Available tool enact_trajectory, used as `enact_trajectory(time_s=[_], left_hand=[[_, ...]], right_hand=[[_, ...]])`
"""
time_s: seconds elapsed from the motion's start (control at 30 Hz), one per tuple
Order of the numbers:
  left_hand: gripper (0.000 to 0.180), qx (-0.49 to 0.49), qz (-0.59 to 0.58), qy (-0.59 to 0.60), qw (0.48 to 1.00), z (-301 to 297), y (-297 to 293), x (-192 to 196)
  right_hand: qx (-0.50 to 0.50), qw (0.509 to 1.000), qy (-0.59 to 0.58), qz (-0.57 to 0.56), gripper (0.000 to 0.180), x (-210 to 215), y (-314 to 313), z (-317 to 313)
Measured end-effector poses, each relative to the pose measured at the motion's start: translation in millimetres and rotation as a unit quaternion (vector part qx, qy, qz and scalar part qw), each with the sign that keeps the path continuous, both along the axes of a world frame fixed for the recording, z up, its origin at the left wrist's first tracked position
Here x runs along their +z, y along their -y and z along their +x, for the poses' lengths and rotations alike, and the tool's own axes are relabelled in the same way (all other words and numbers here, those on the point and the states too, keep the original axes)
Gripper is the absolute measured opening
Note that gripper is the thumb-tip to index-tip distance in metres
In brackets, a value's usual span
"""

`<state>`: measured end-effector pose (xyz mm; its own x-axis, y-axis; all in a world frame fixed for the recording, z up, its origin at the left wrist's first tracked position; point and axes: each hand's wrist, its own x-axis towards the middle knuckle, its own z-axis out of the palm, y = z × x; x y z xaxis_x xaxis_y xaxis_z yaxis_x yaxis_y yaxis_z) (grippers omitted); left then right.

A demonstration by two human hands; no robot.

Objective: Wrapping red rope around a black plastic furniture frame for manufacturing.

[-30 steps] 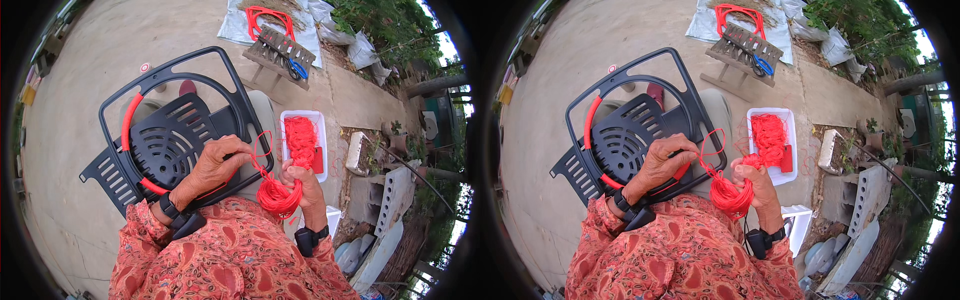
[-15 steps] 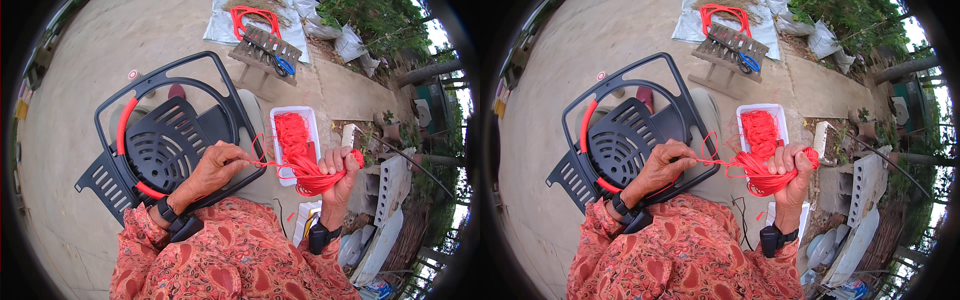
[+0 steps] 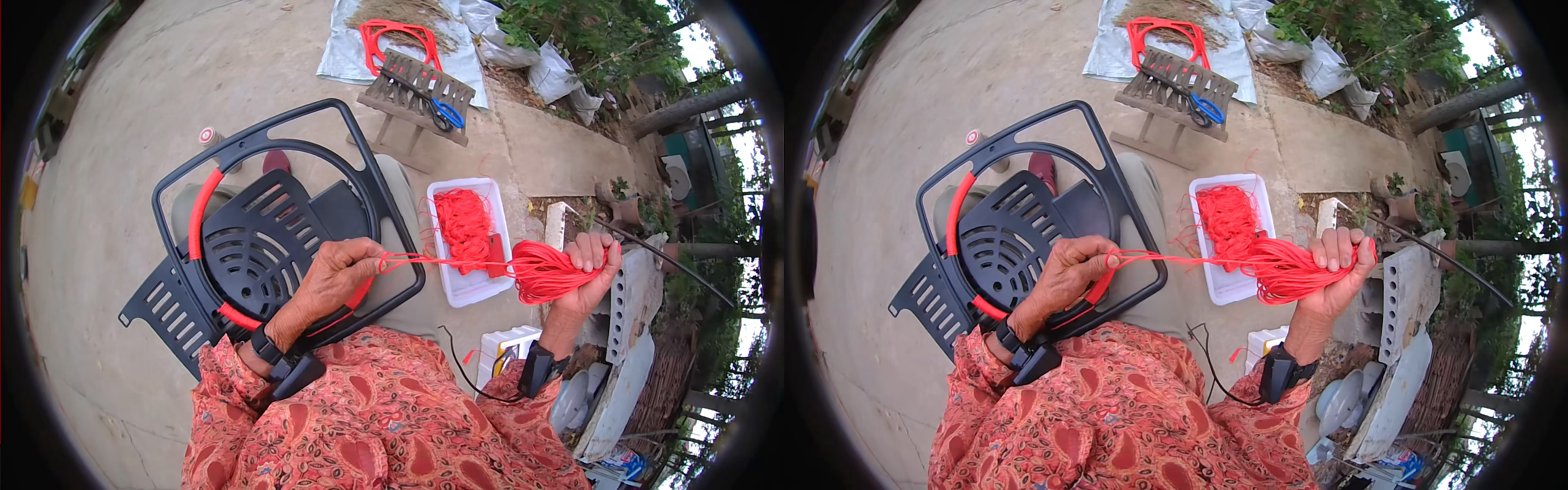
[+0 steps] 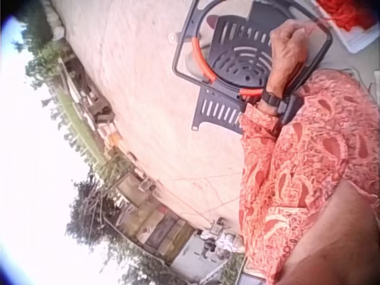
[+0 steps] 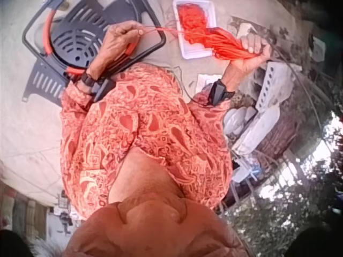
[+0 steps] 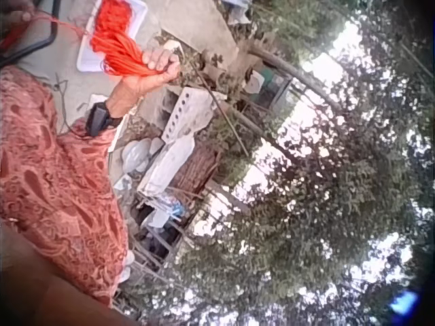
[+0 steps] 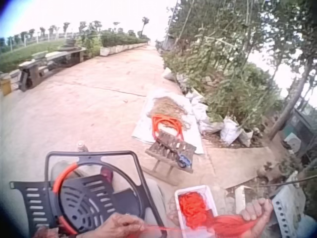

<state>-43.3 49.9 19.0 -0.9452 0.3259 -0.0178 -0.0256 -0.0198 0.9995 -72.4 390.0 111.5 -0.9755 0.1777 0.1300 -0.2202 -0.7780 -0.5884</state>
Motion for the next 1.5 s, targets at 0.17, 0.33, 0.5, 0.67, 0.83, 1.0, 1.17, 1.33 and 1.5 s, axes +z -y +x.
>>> enact_trajectory(time_s=[0.17, 0.33, 0.5, 0.67, 0.83, 1.0, 1.17, 1.33, 1.5], left_hand=[[0.012, 0.029, 0.090, 0.090, 0.991, 3.3, 9.9, -10.1], [0.010, 0.052, 0.149, 0.100, 0.982, 4.1, 6.5, -14.4], [0.010, 0.065, 0.185, 0.105, 0.975, 5.3, 6.6, -12.4], [0.011, 0.062, 0.169, 0.088, 0.980, 7.5, 8.7, -14.3], [0.011, 0.057, 0.151, 0.079, 0.984, 10.6, 5.9, -6.6], [0.011, 0.038, 0.080, 0.022, 0.996, 8.7, 4.6, 0.8], [0.011, 0.050, 0.054, -0.082, 0.994, 5.8, 6.0, 0.1], [0.017, 0.105, 0.124, 0.144, 0.976, 20.2, 14.5, -17.9], [0.024, 0.039, -0.021, 0.178, 0.983, 17.1, 11.0, -6.9]], right_hand=[[-0.047, 0.998, 0.027, -0.036, 0.017, -19.4, -115.3, -9.4], [-0.194, 0.974, 0.119, 0.005, 0.023, -48.8, -200.0, 7.0], [-0.272, 0.937, 0.205, 0.076, 0.026, -75.1, -215.8, 25.8], [-0.152, 0.925, 0.312, 0.156, 0.016, -93.3, -150.3, 29.6], [0.117, 0.884, 0.283, 0.352, 0.026, -56.8, 35.7, 29.1], [0.269, 0.800, 0.177, 0.506, 0.027, -44.5, 131.6, 22.5], [0.231, 0.789, 0.147, 0.550, 0.021, -54.2, 135.1, 29.8], [0.171, 0.789, 0.049, 0.588, 0.017, -46.2, 124.7, 36.8], [0.189, 0.813, 0.089, 0.544, 0.013, -39.6, 125.3, 28.3]])
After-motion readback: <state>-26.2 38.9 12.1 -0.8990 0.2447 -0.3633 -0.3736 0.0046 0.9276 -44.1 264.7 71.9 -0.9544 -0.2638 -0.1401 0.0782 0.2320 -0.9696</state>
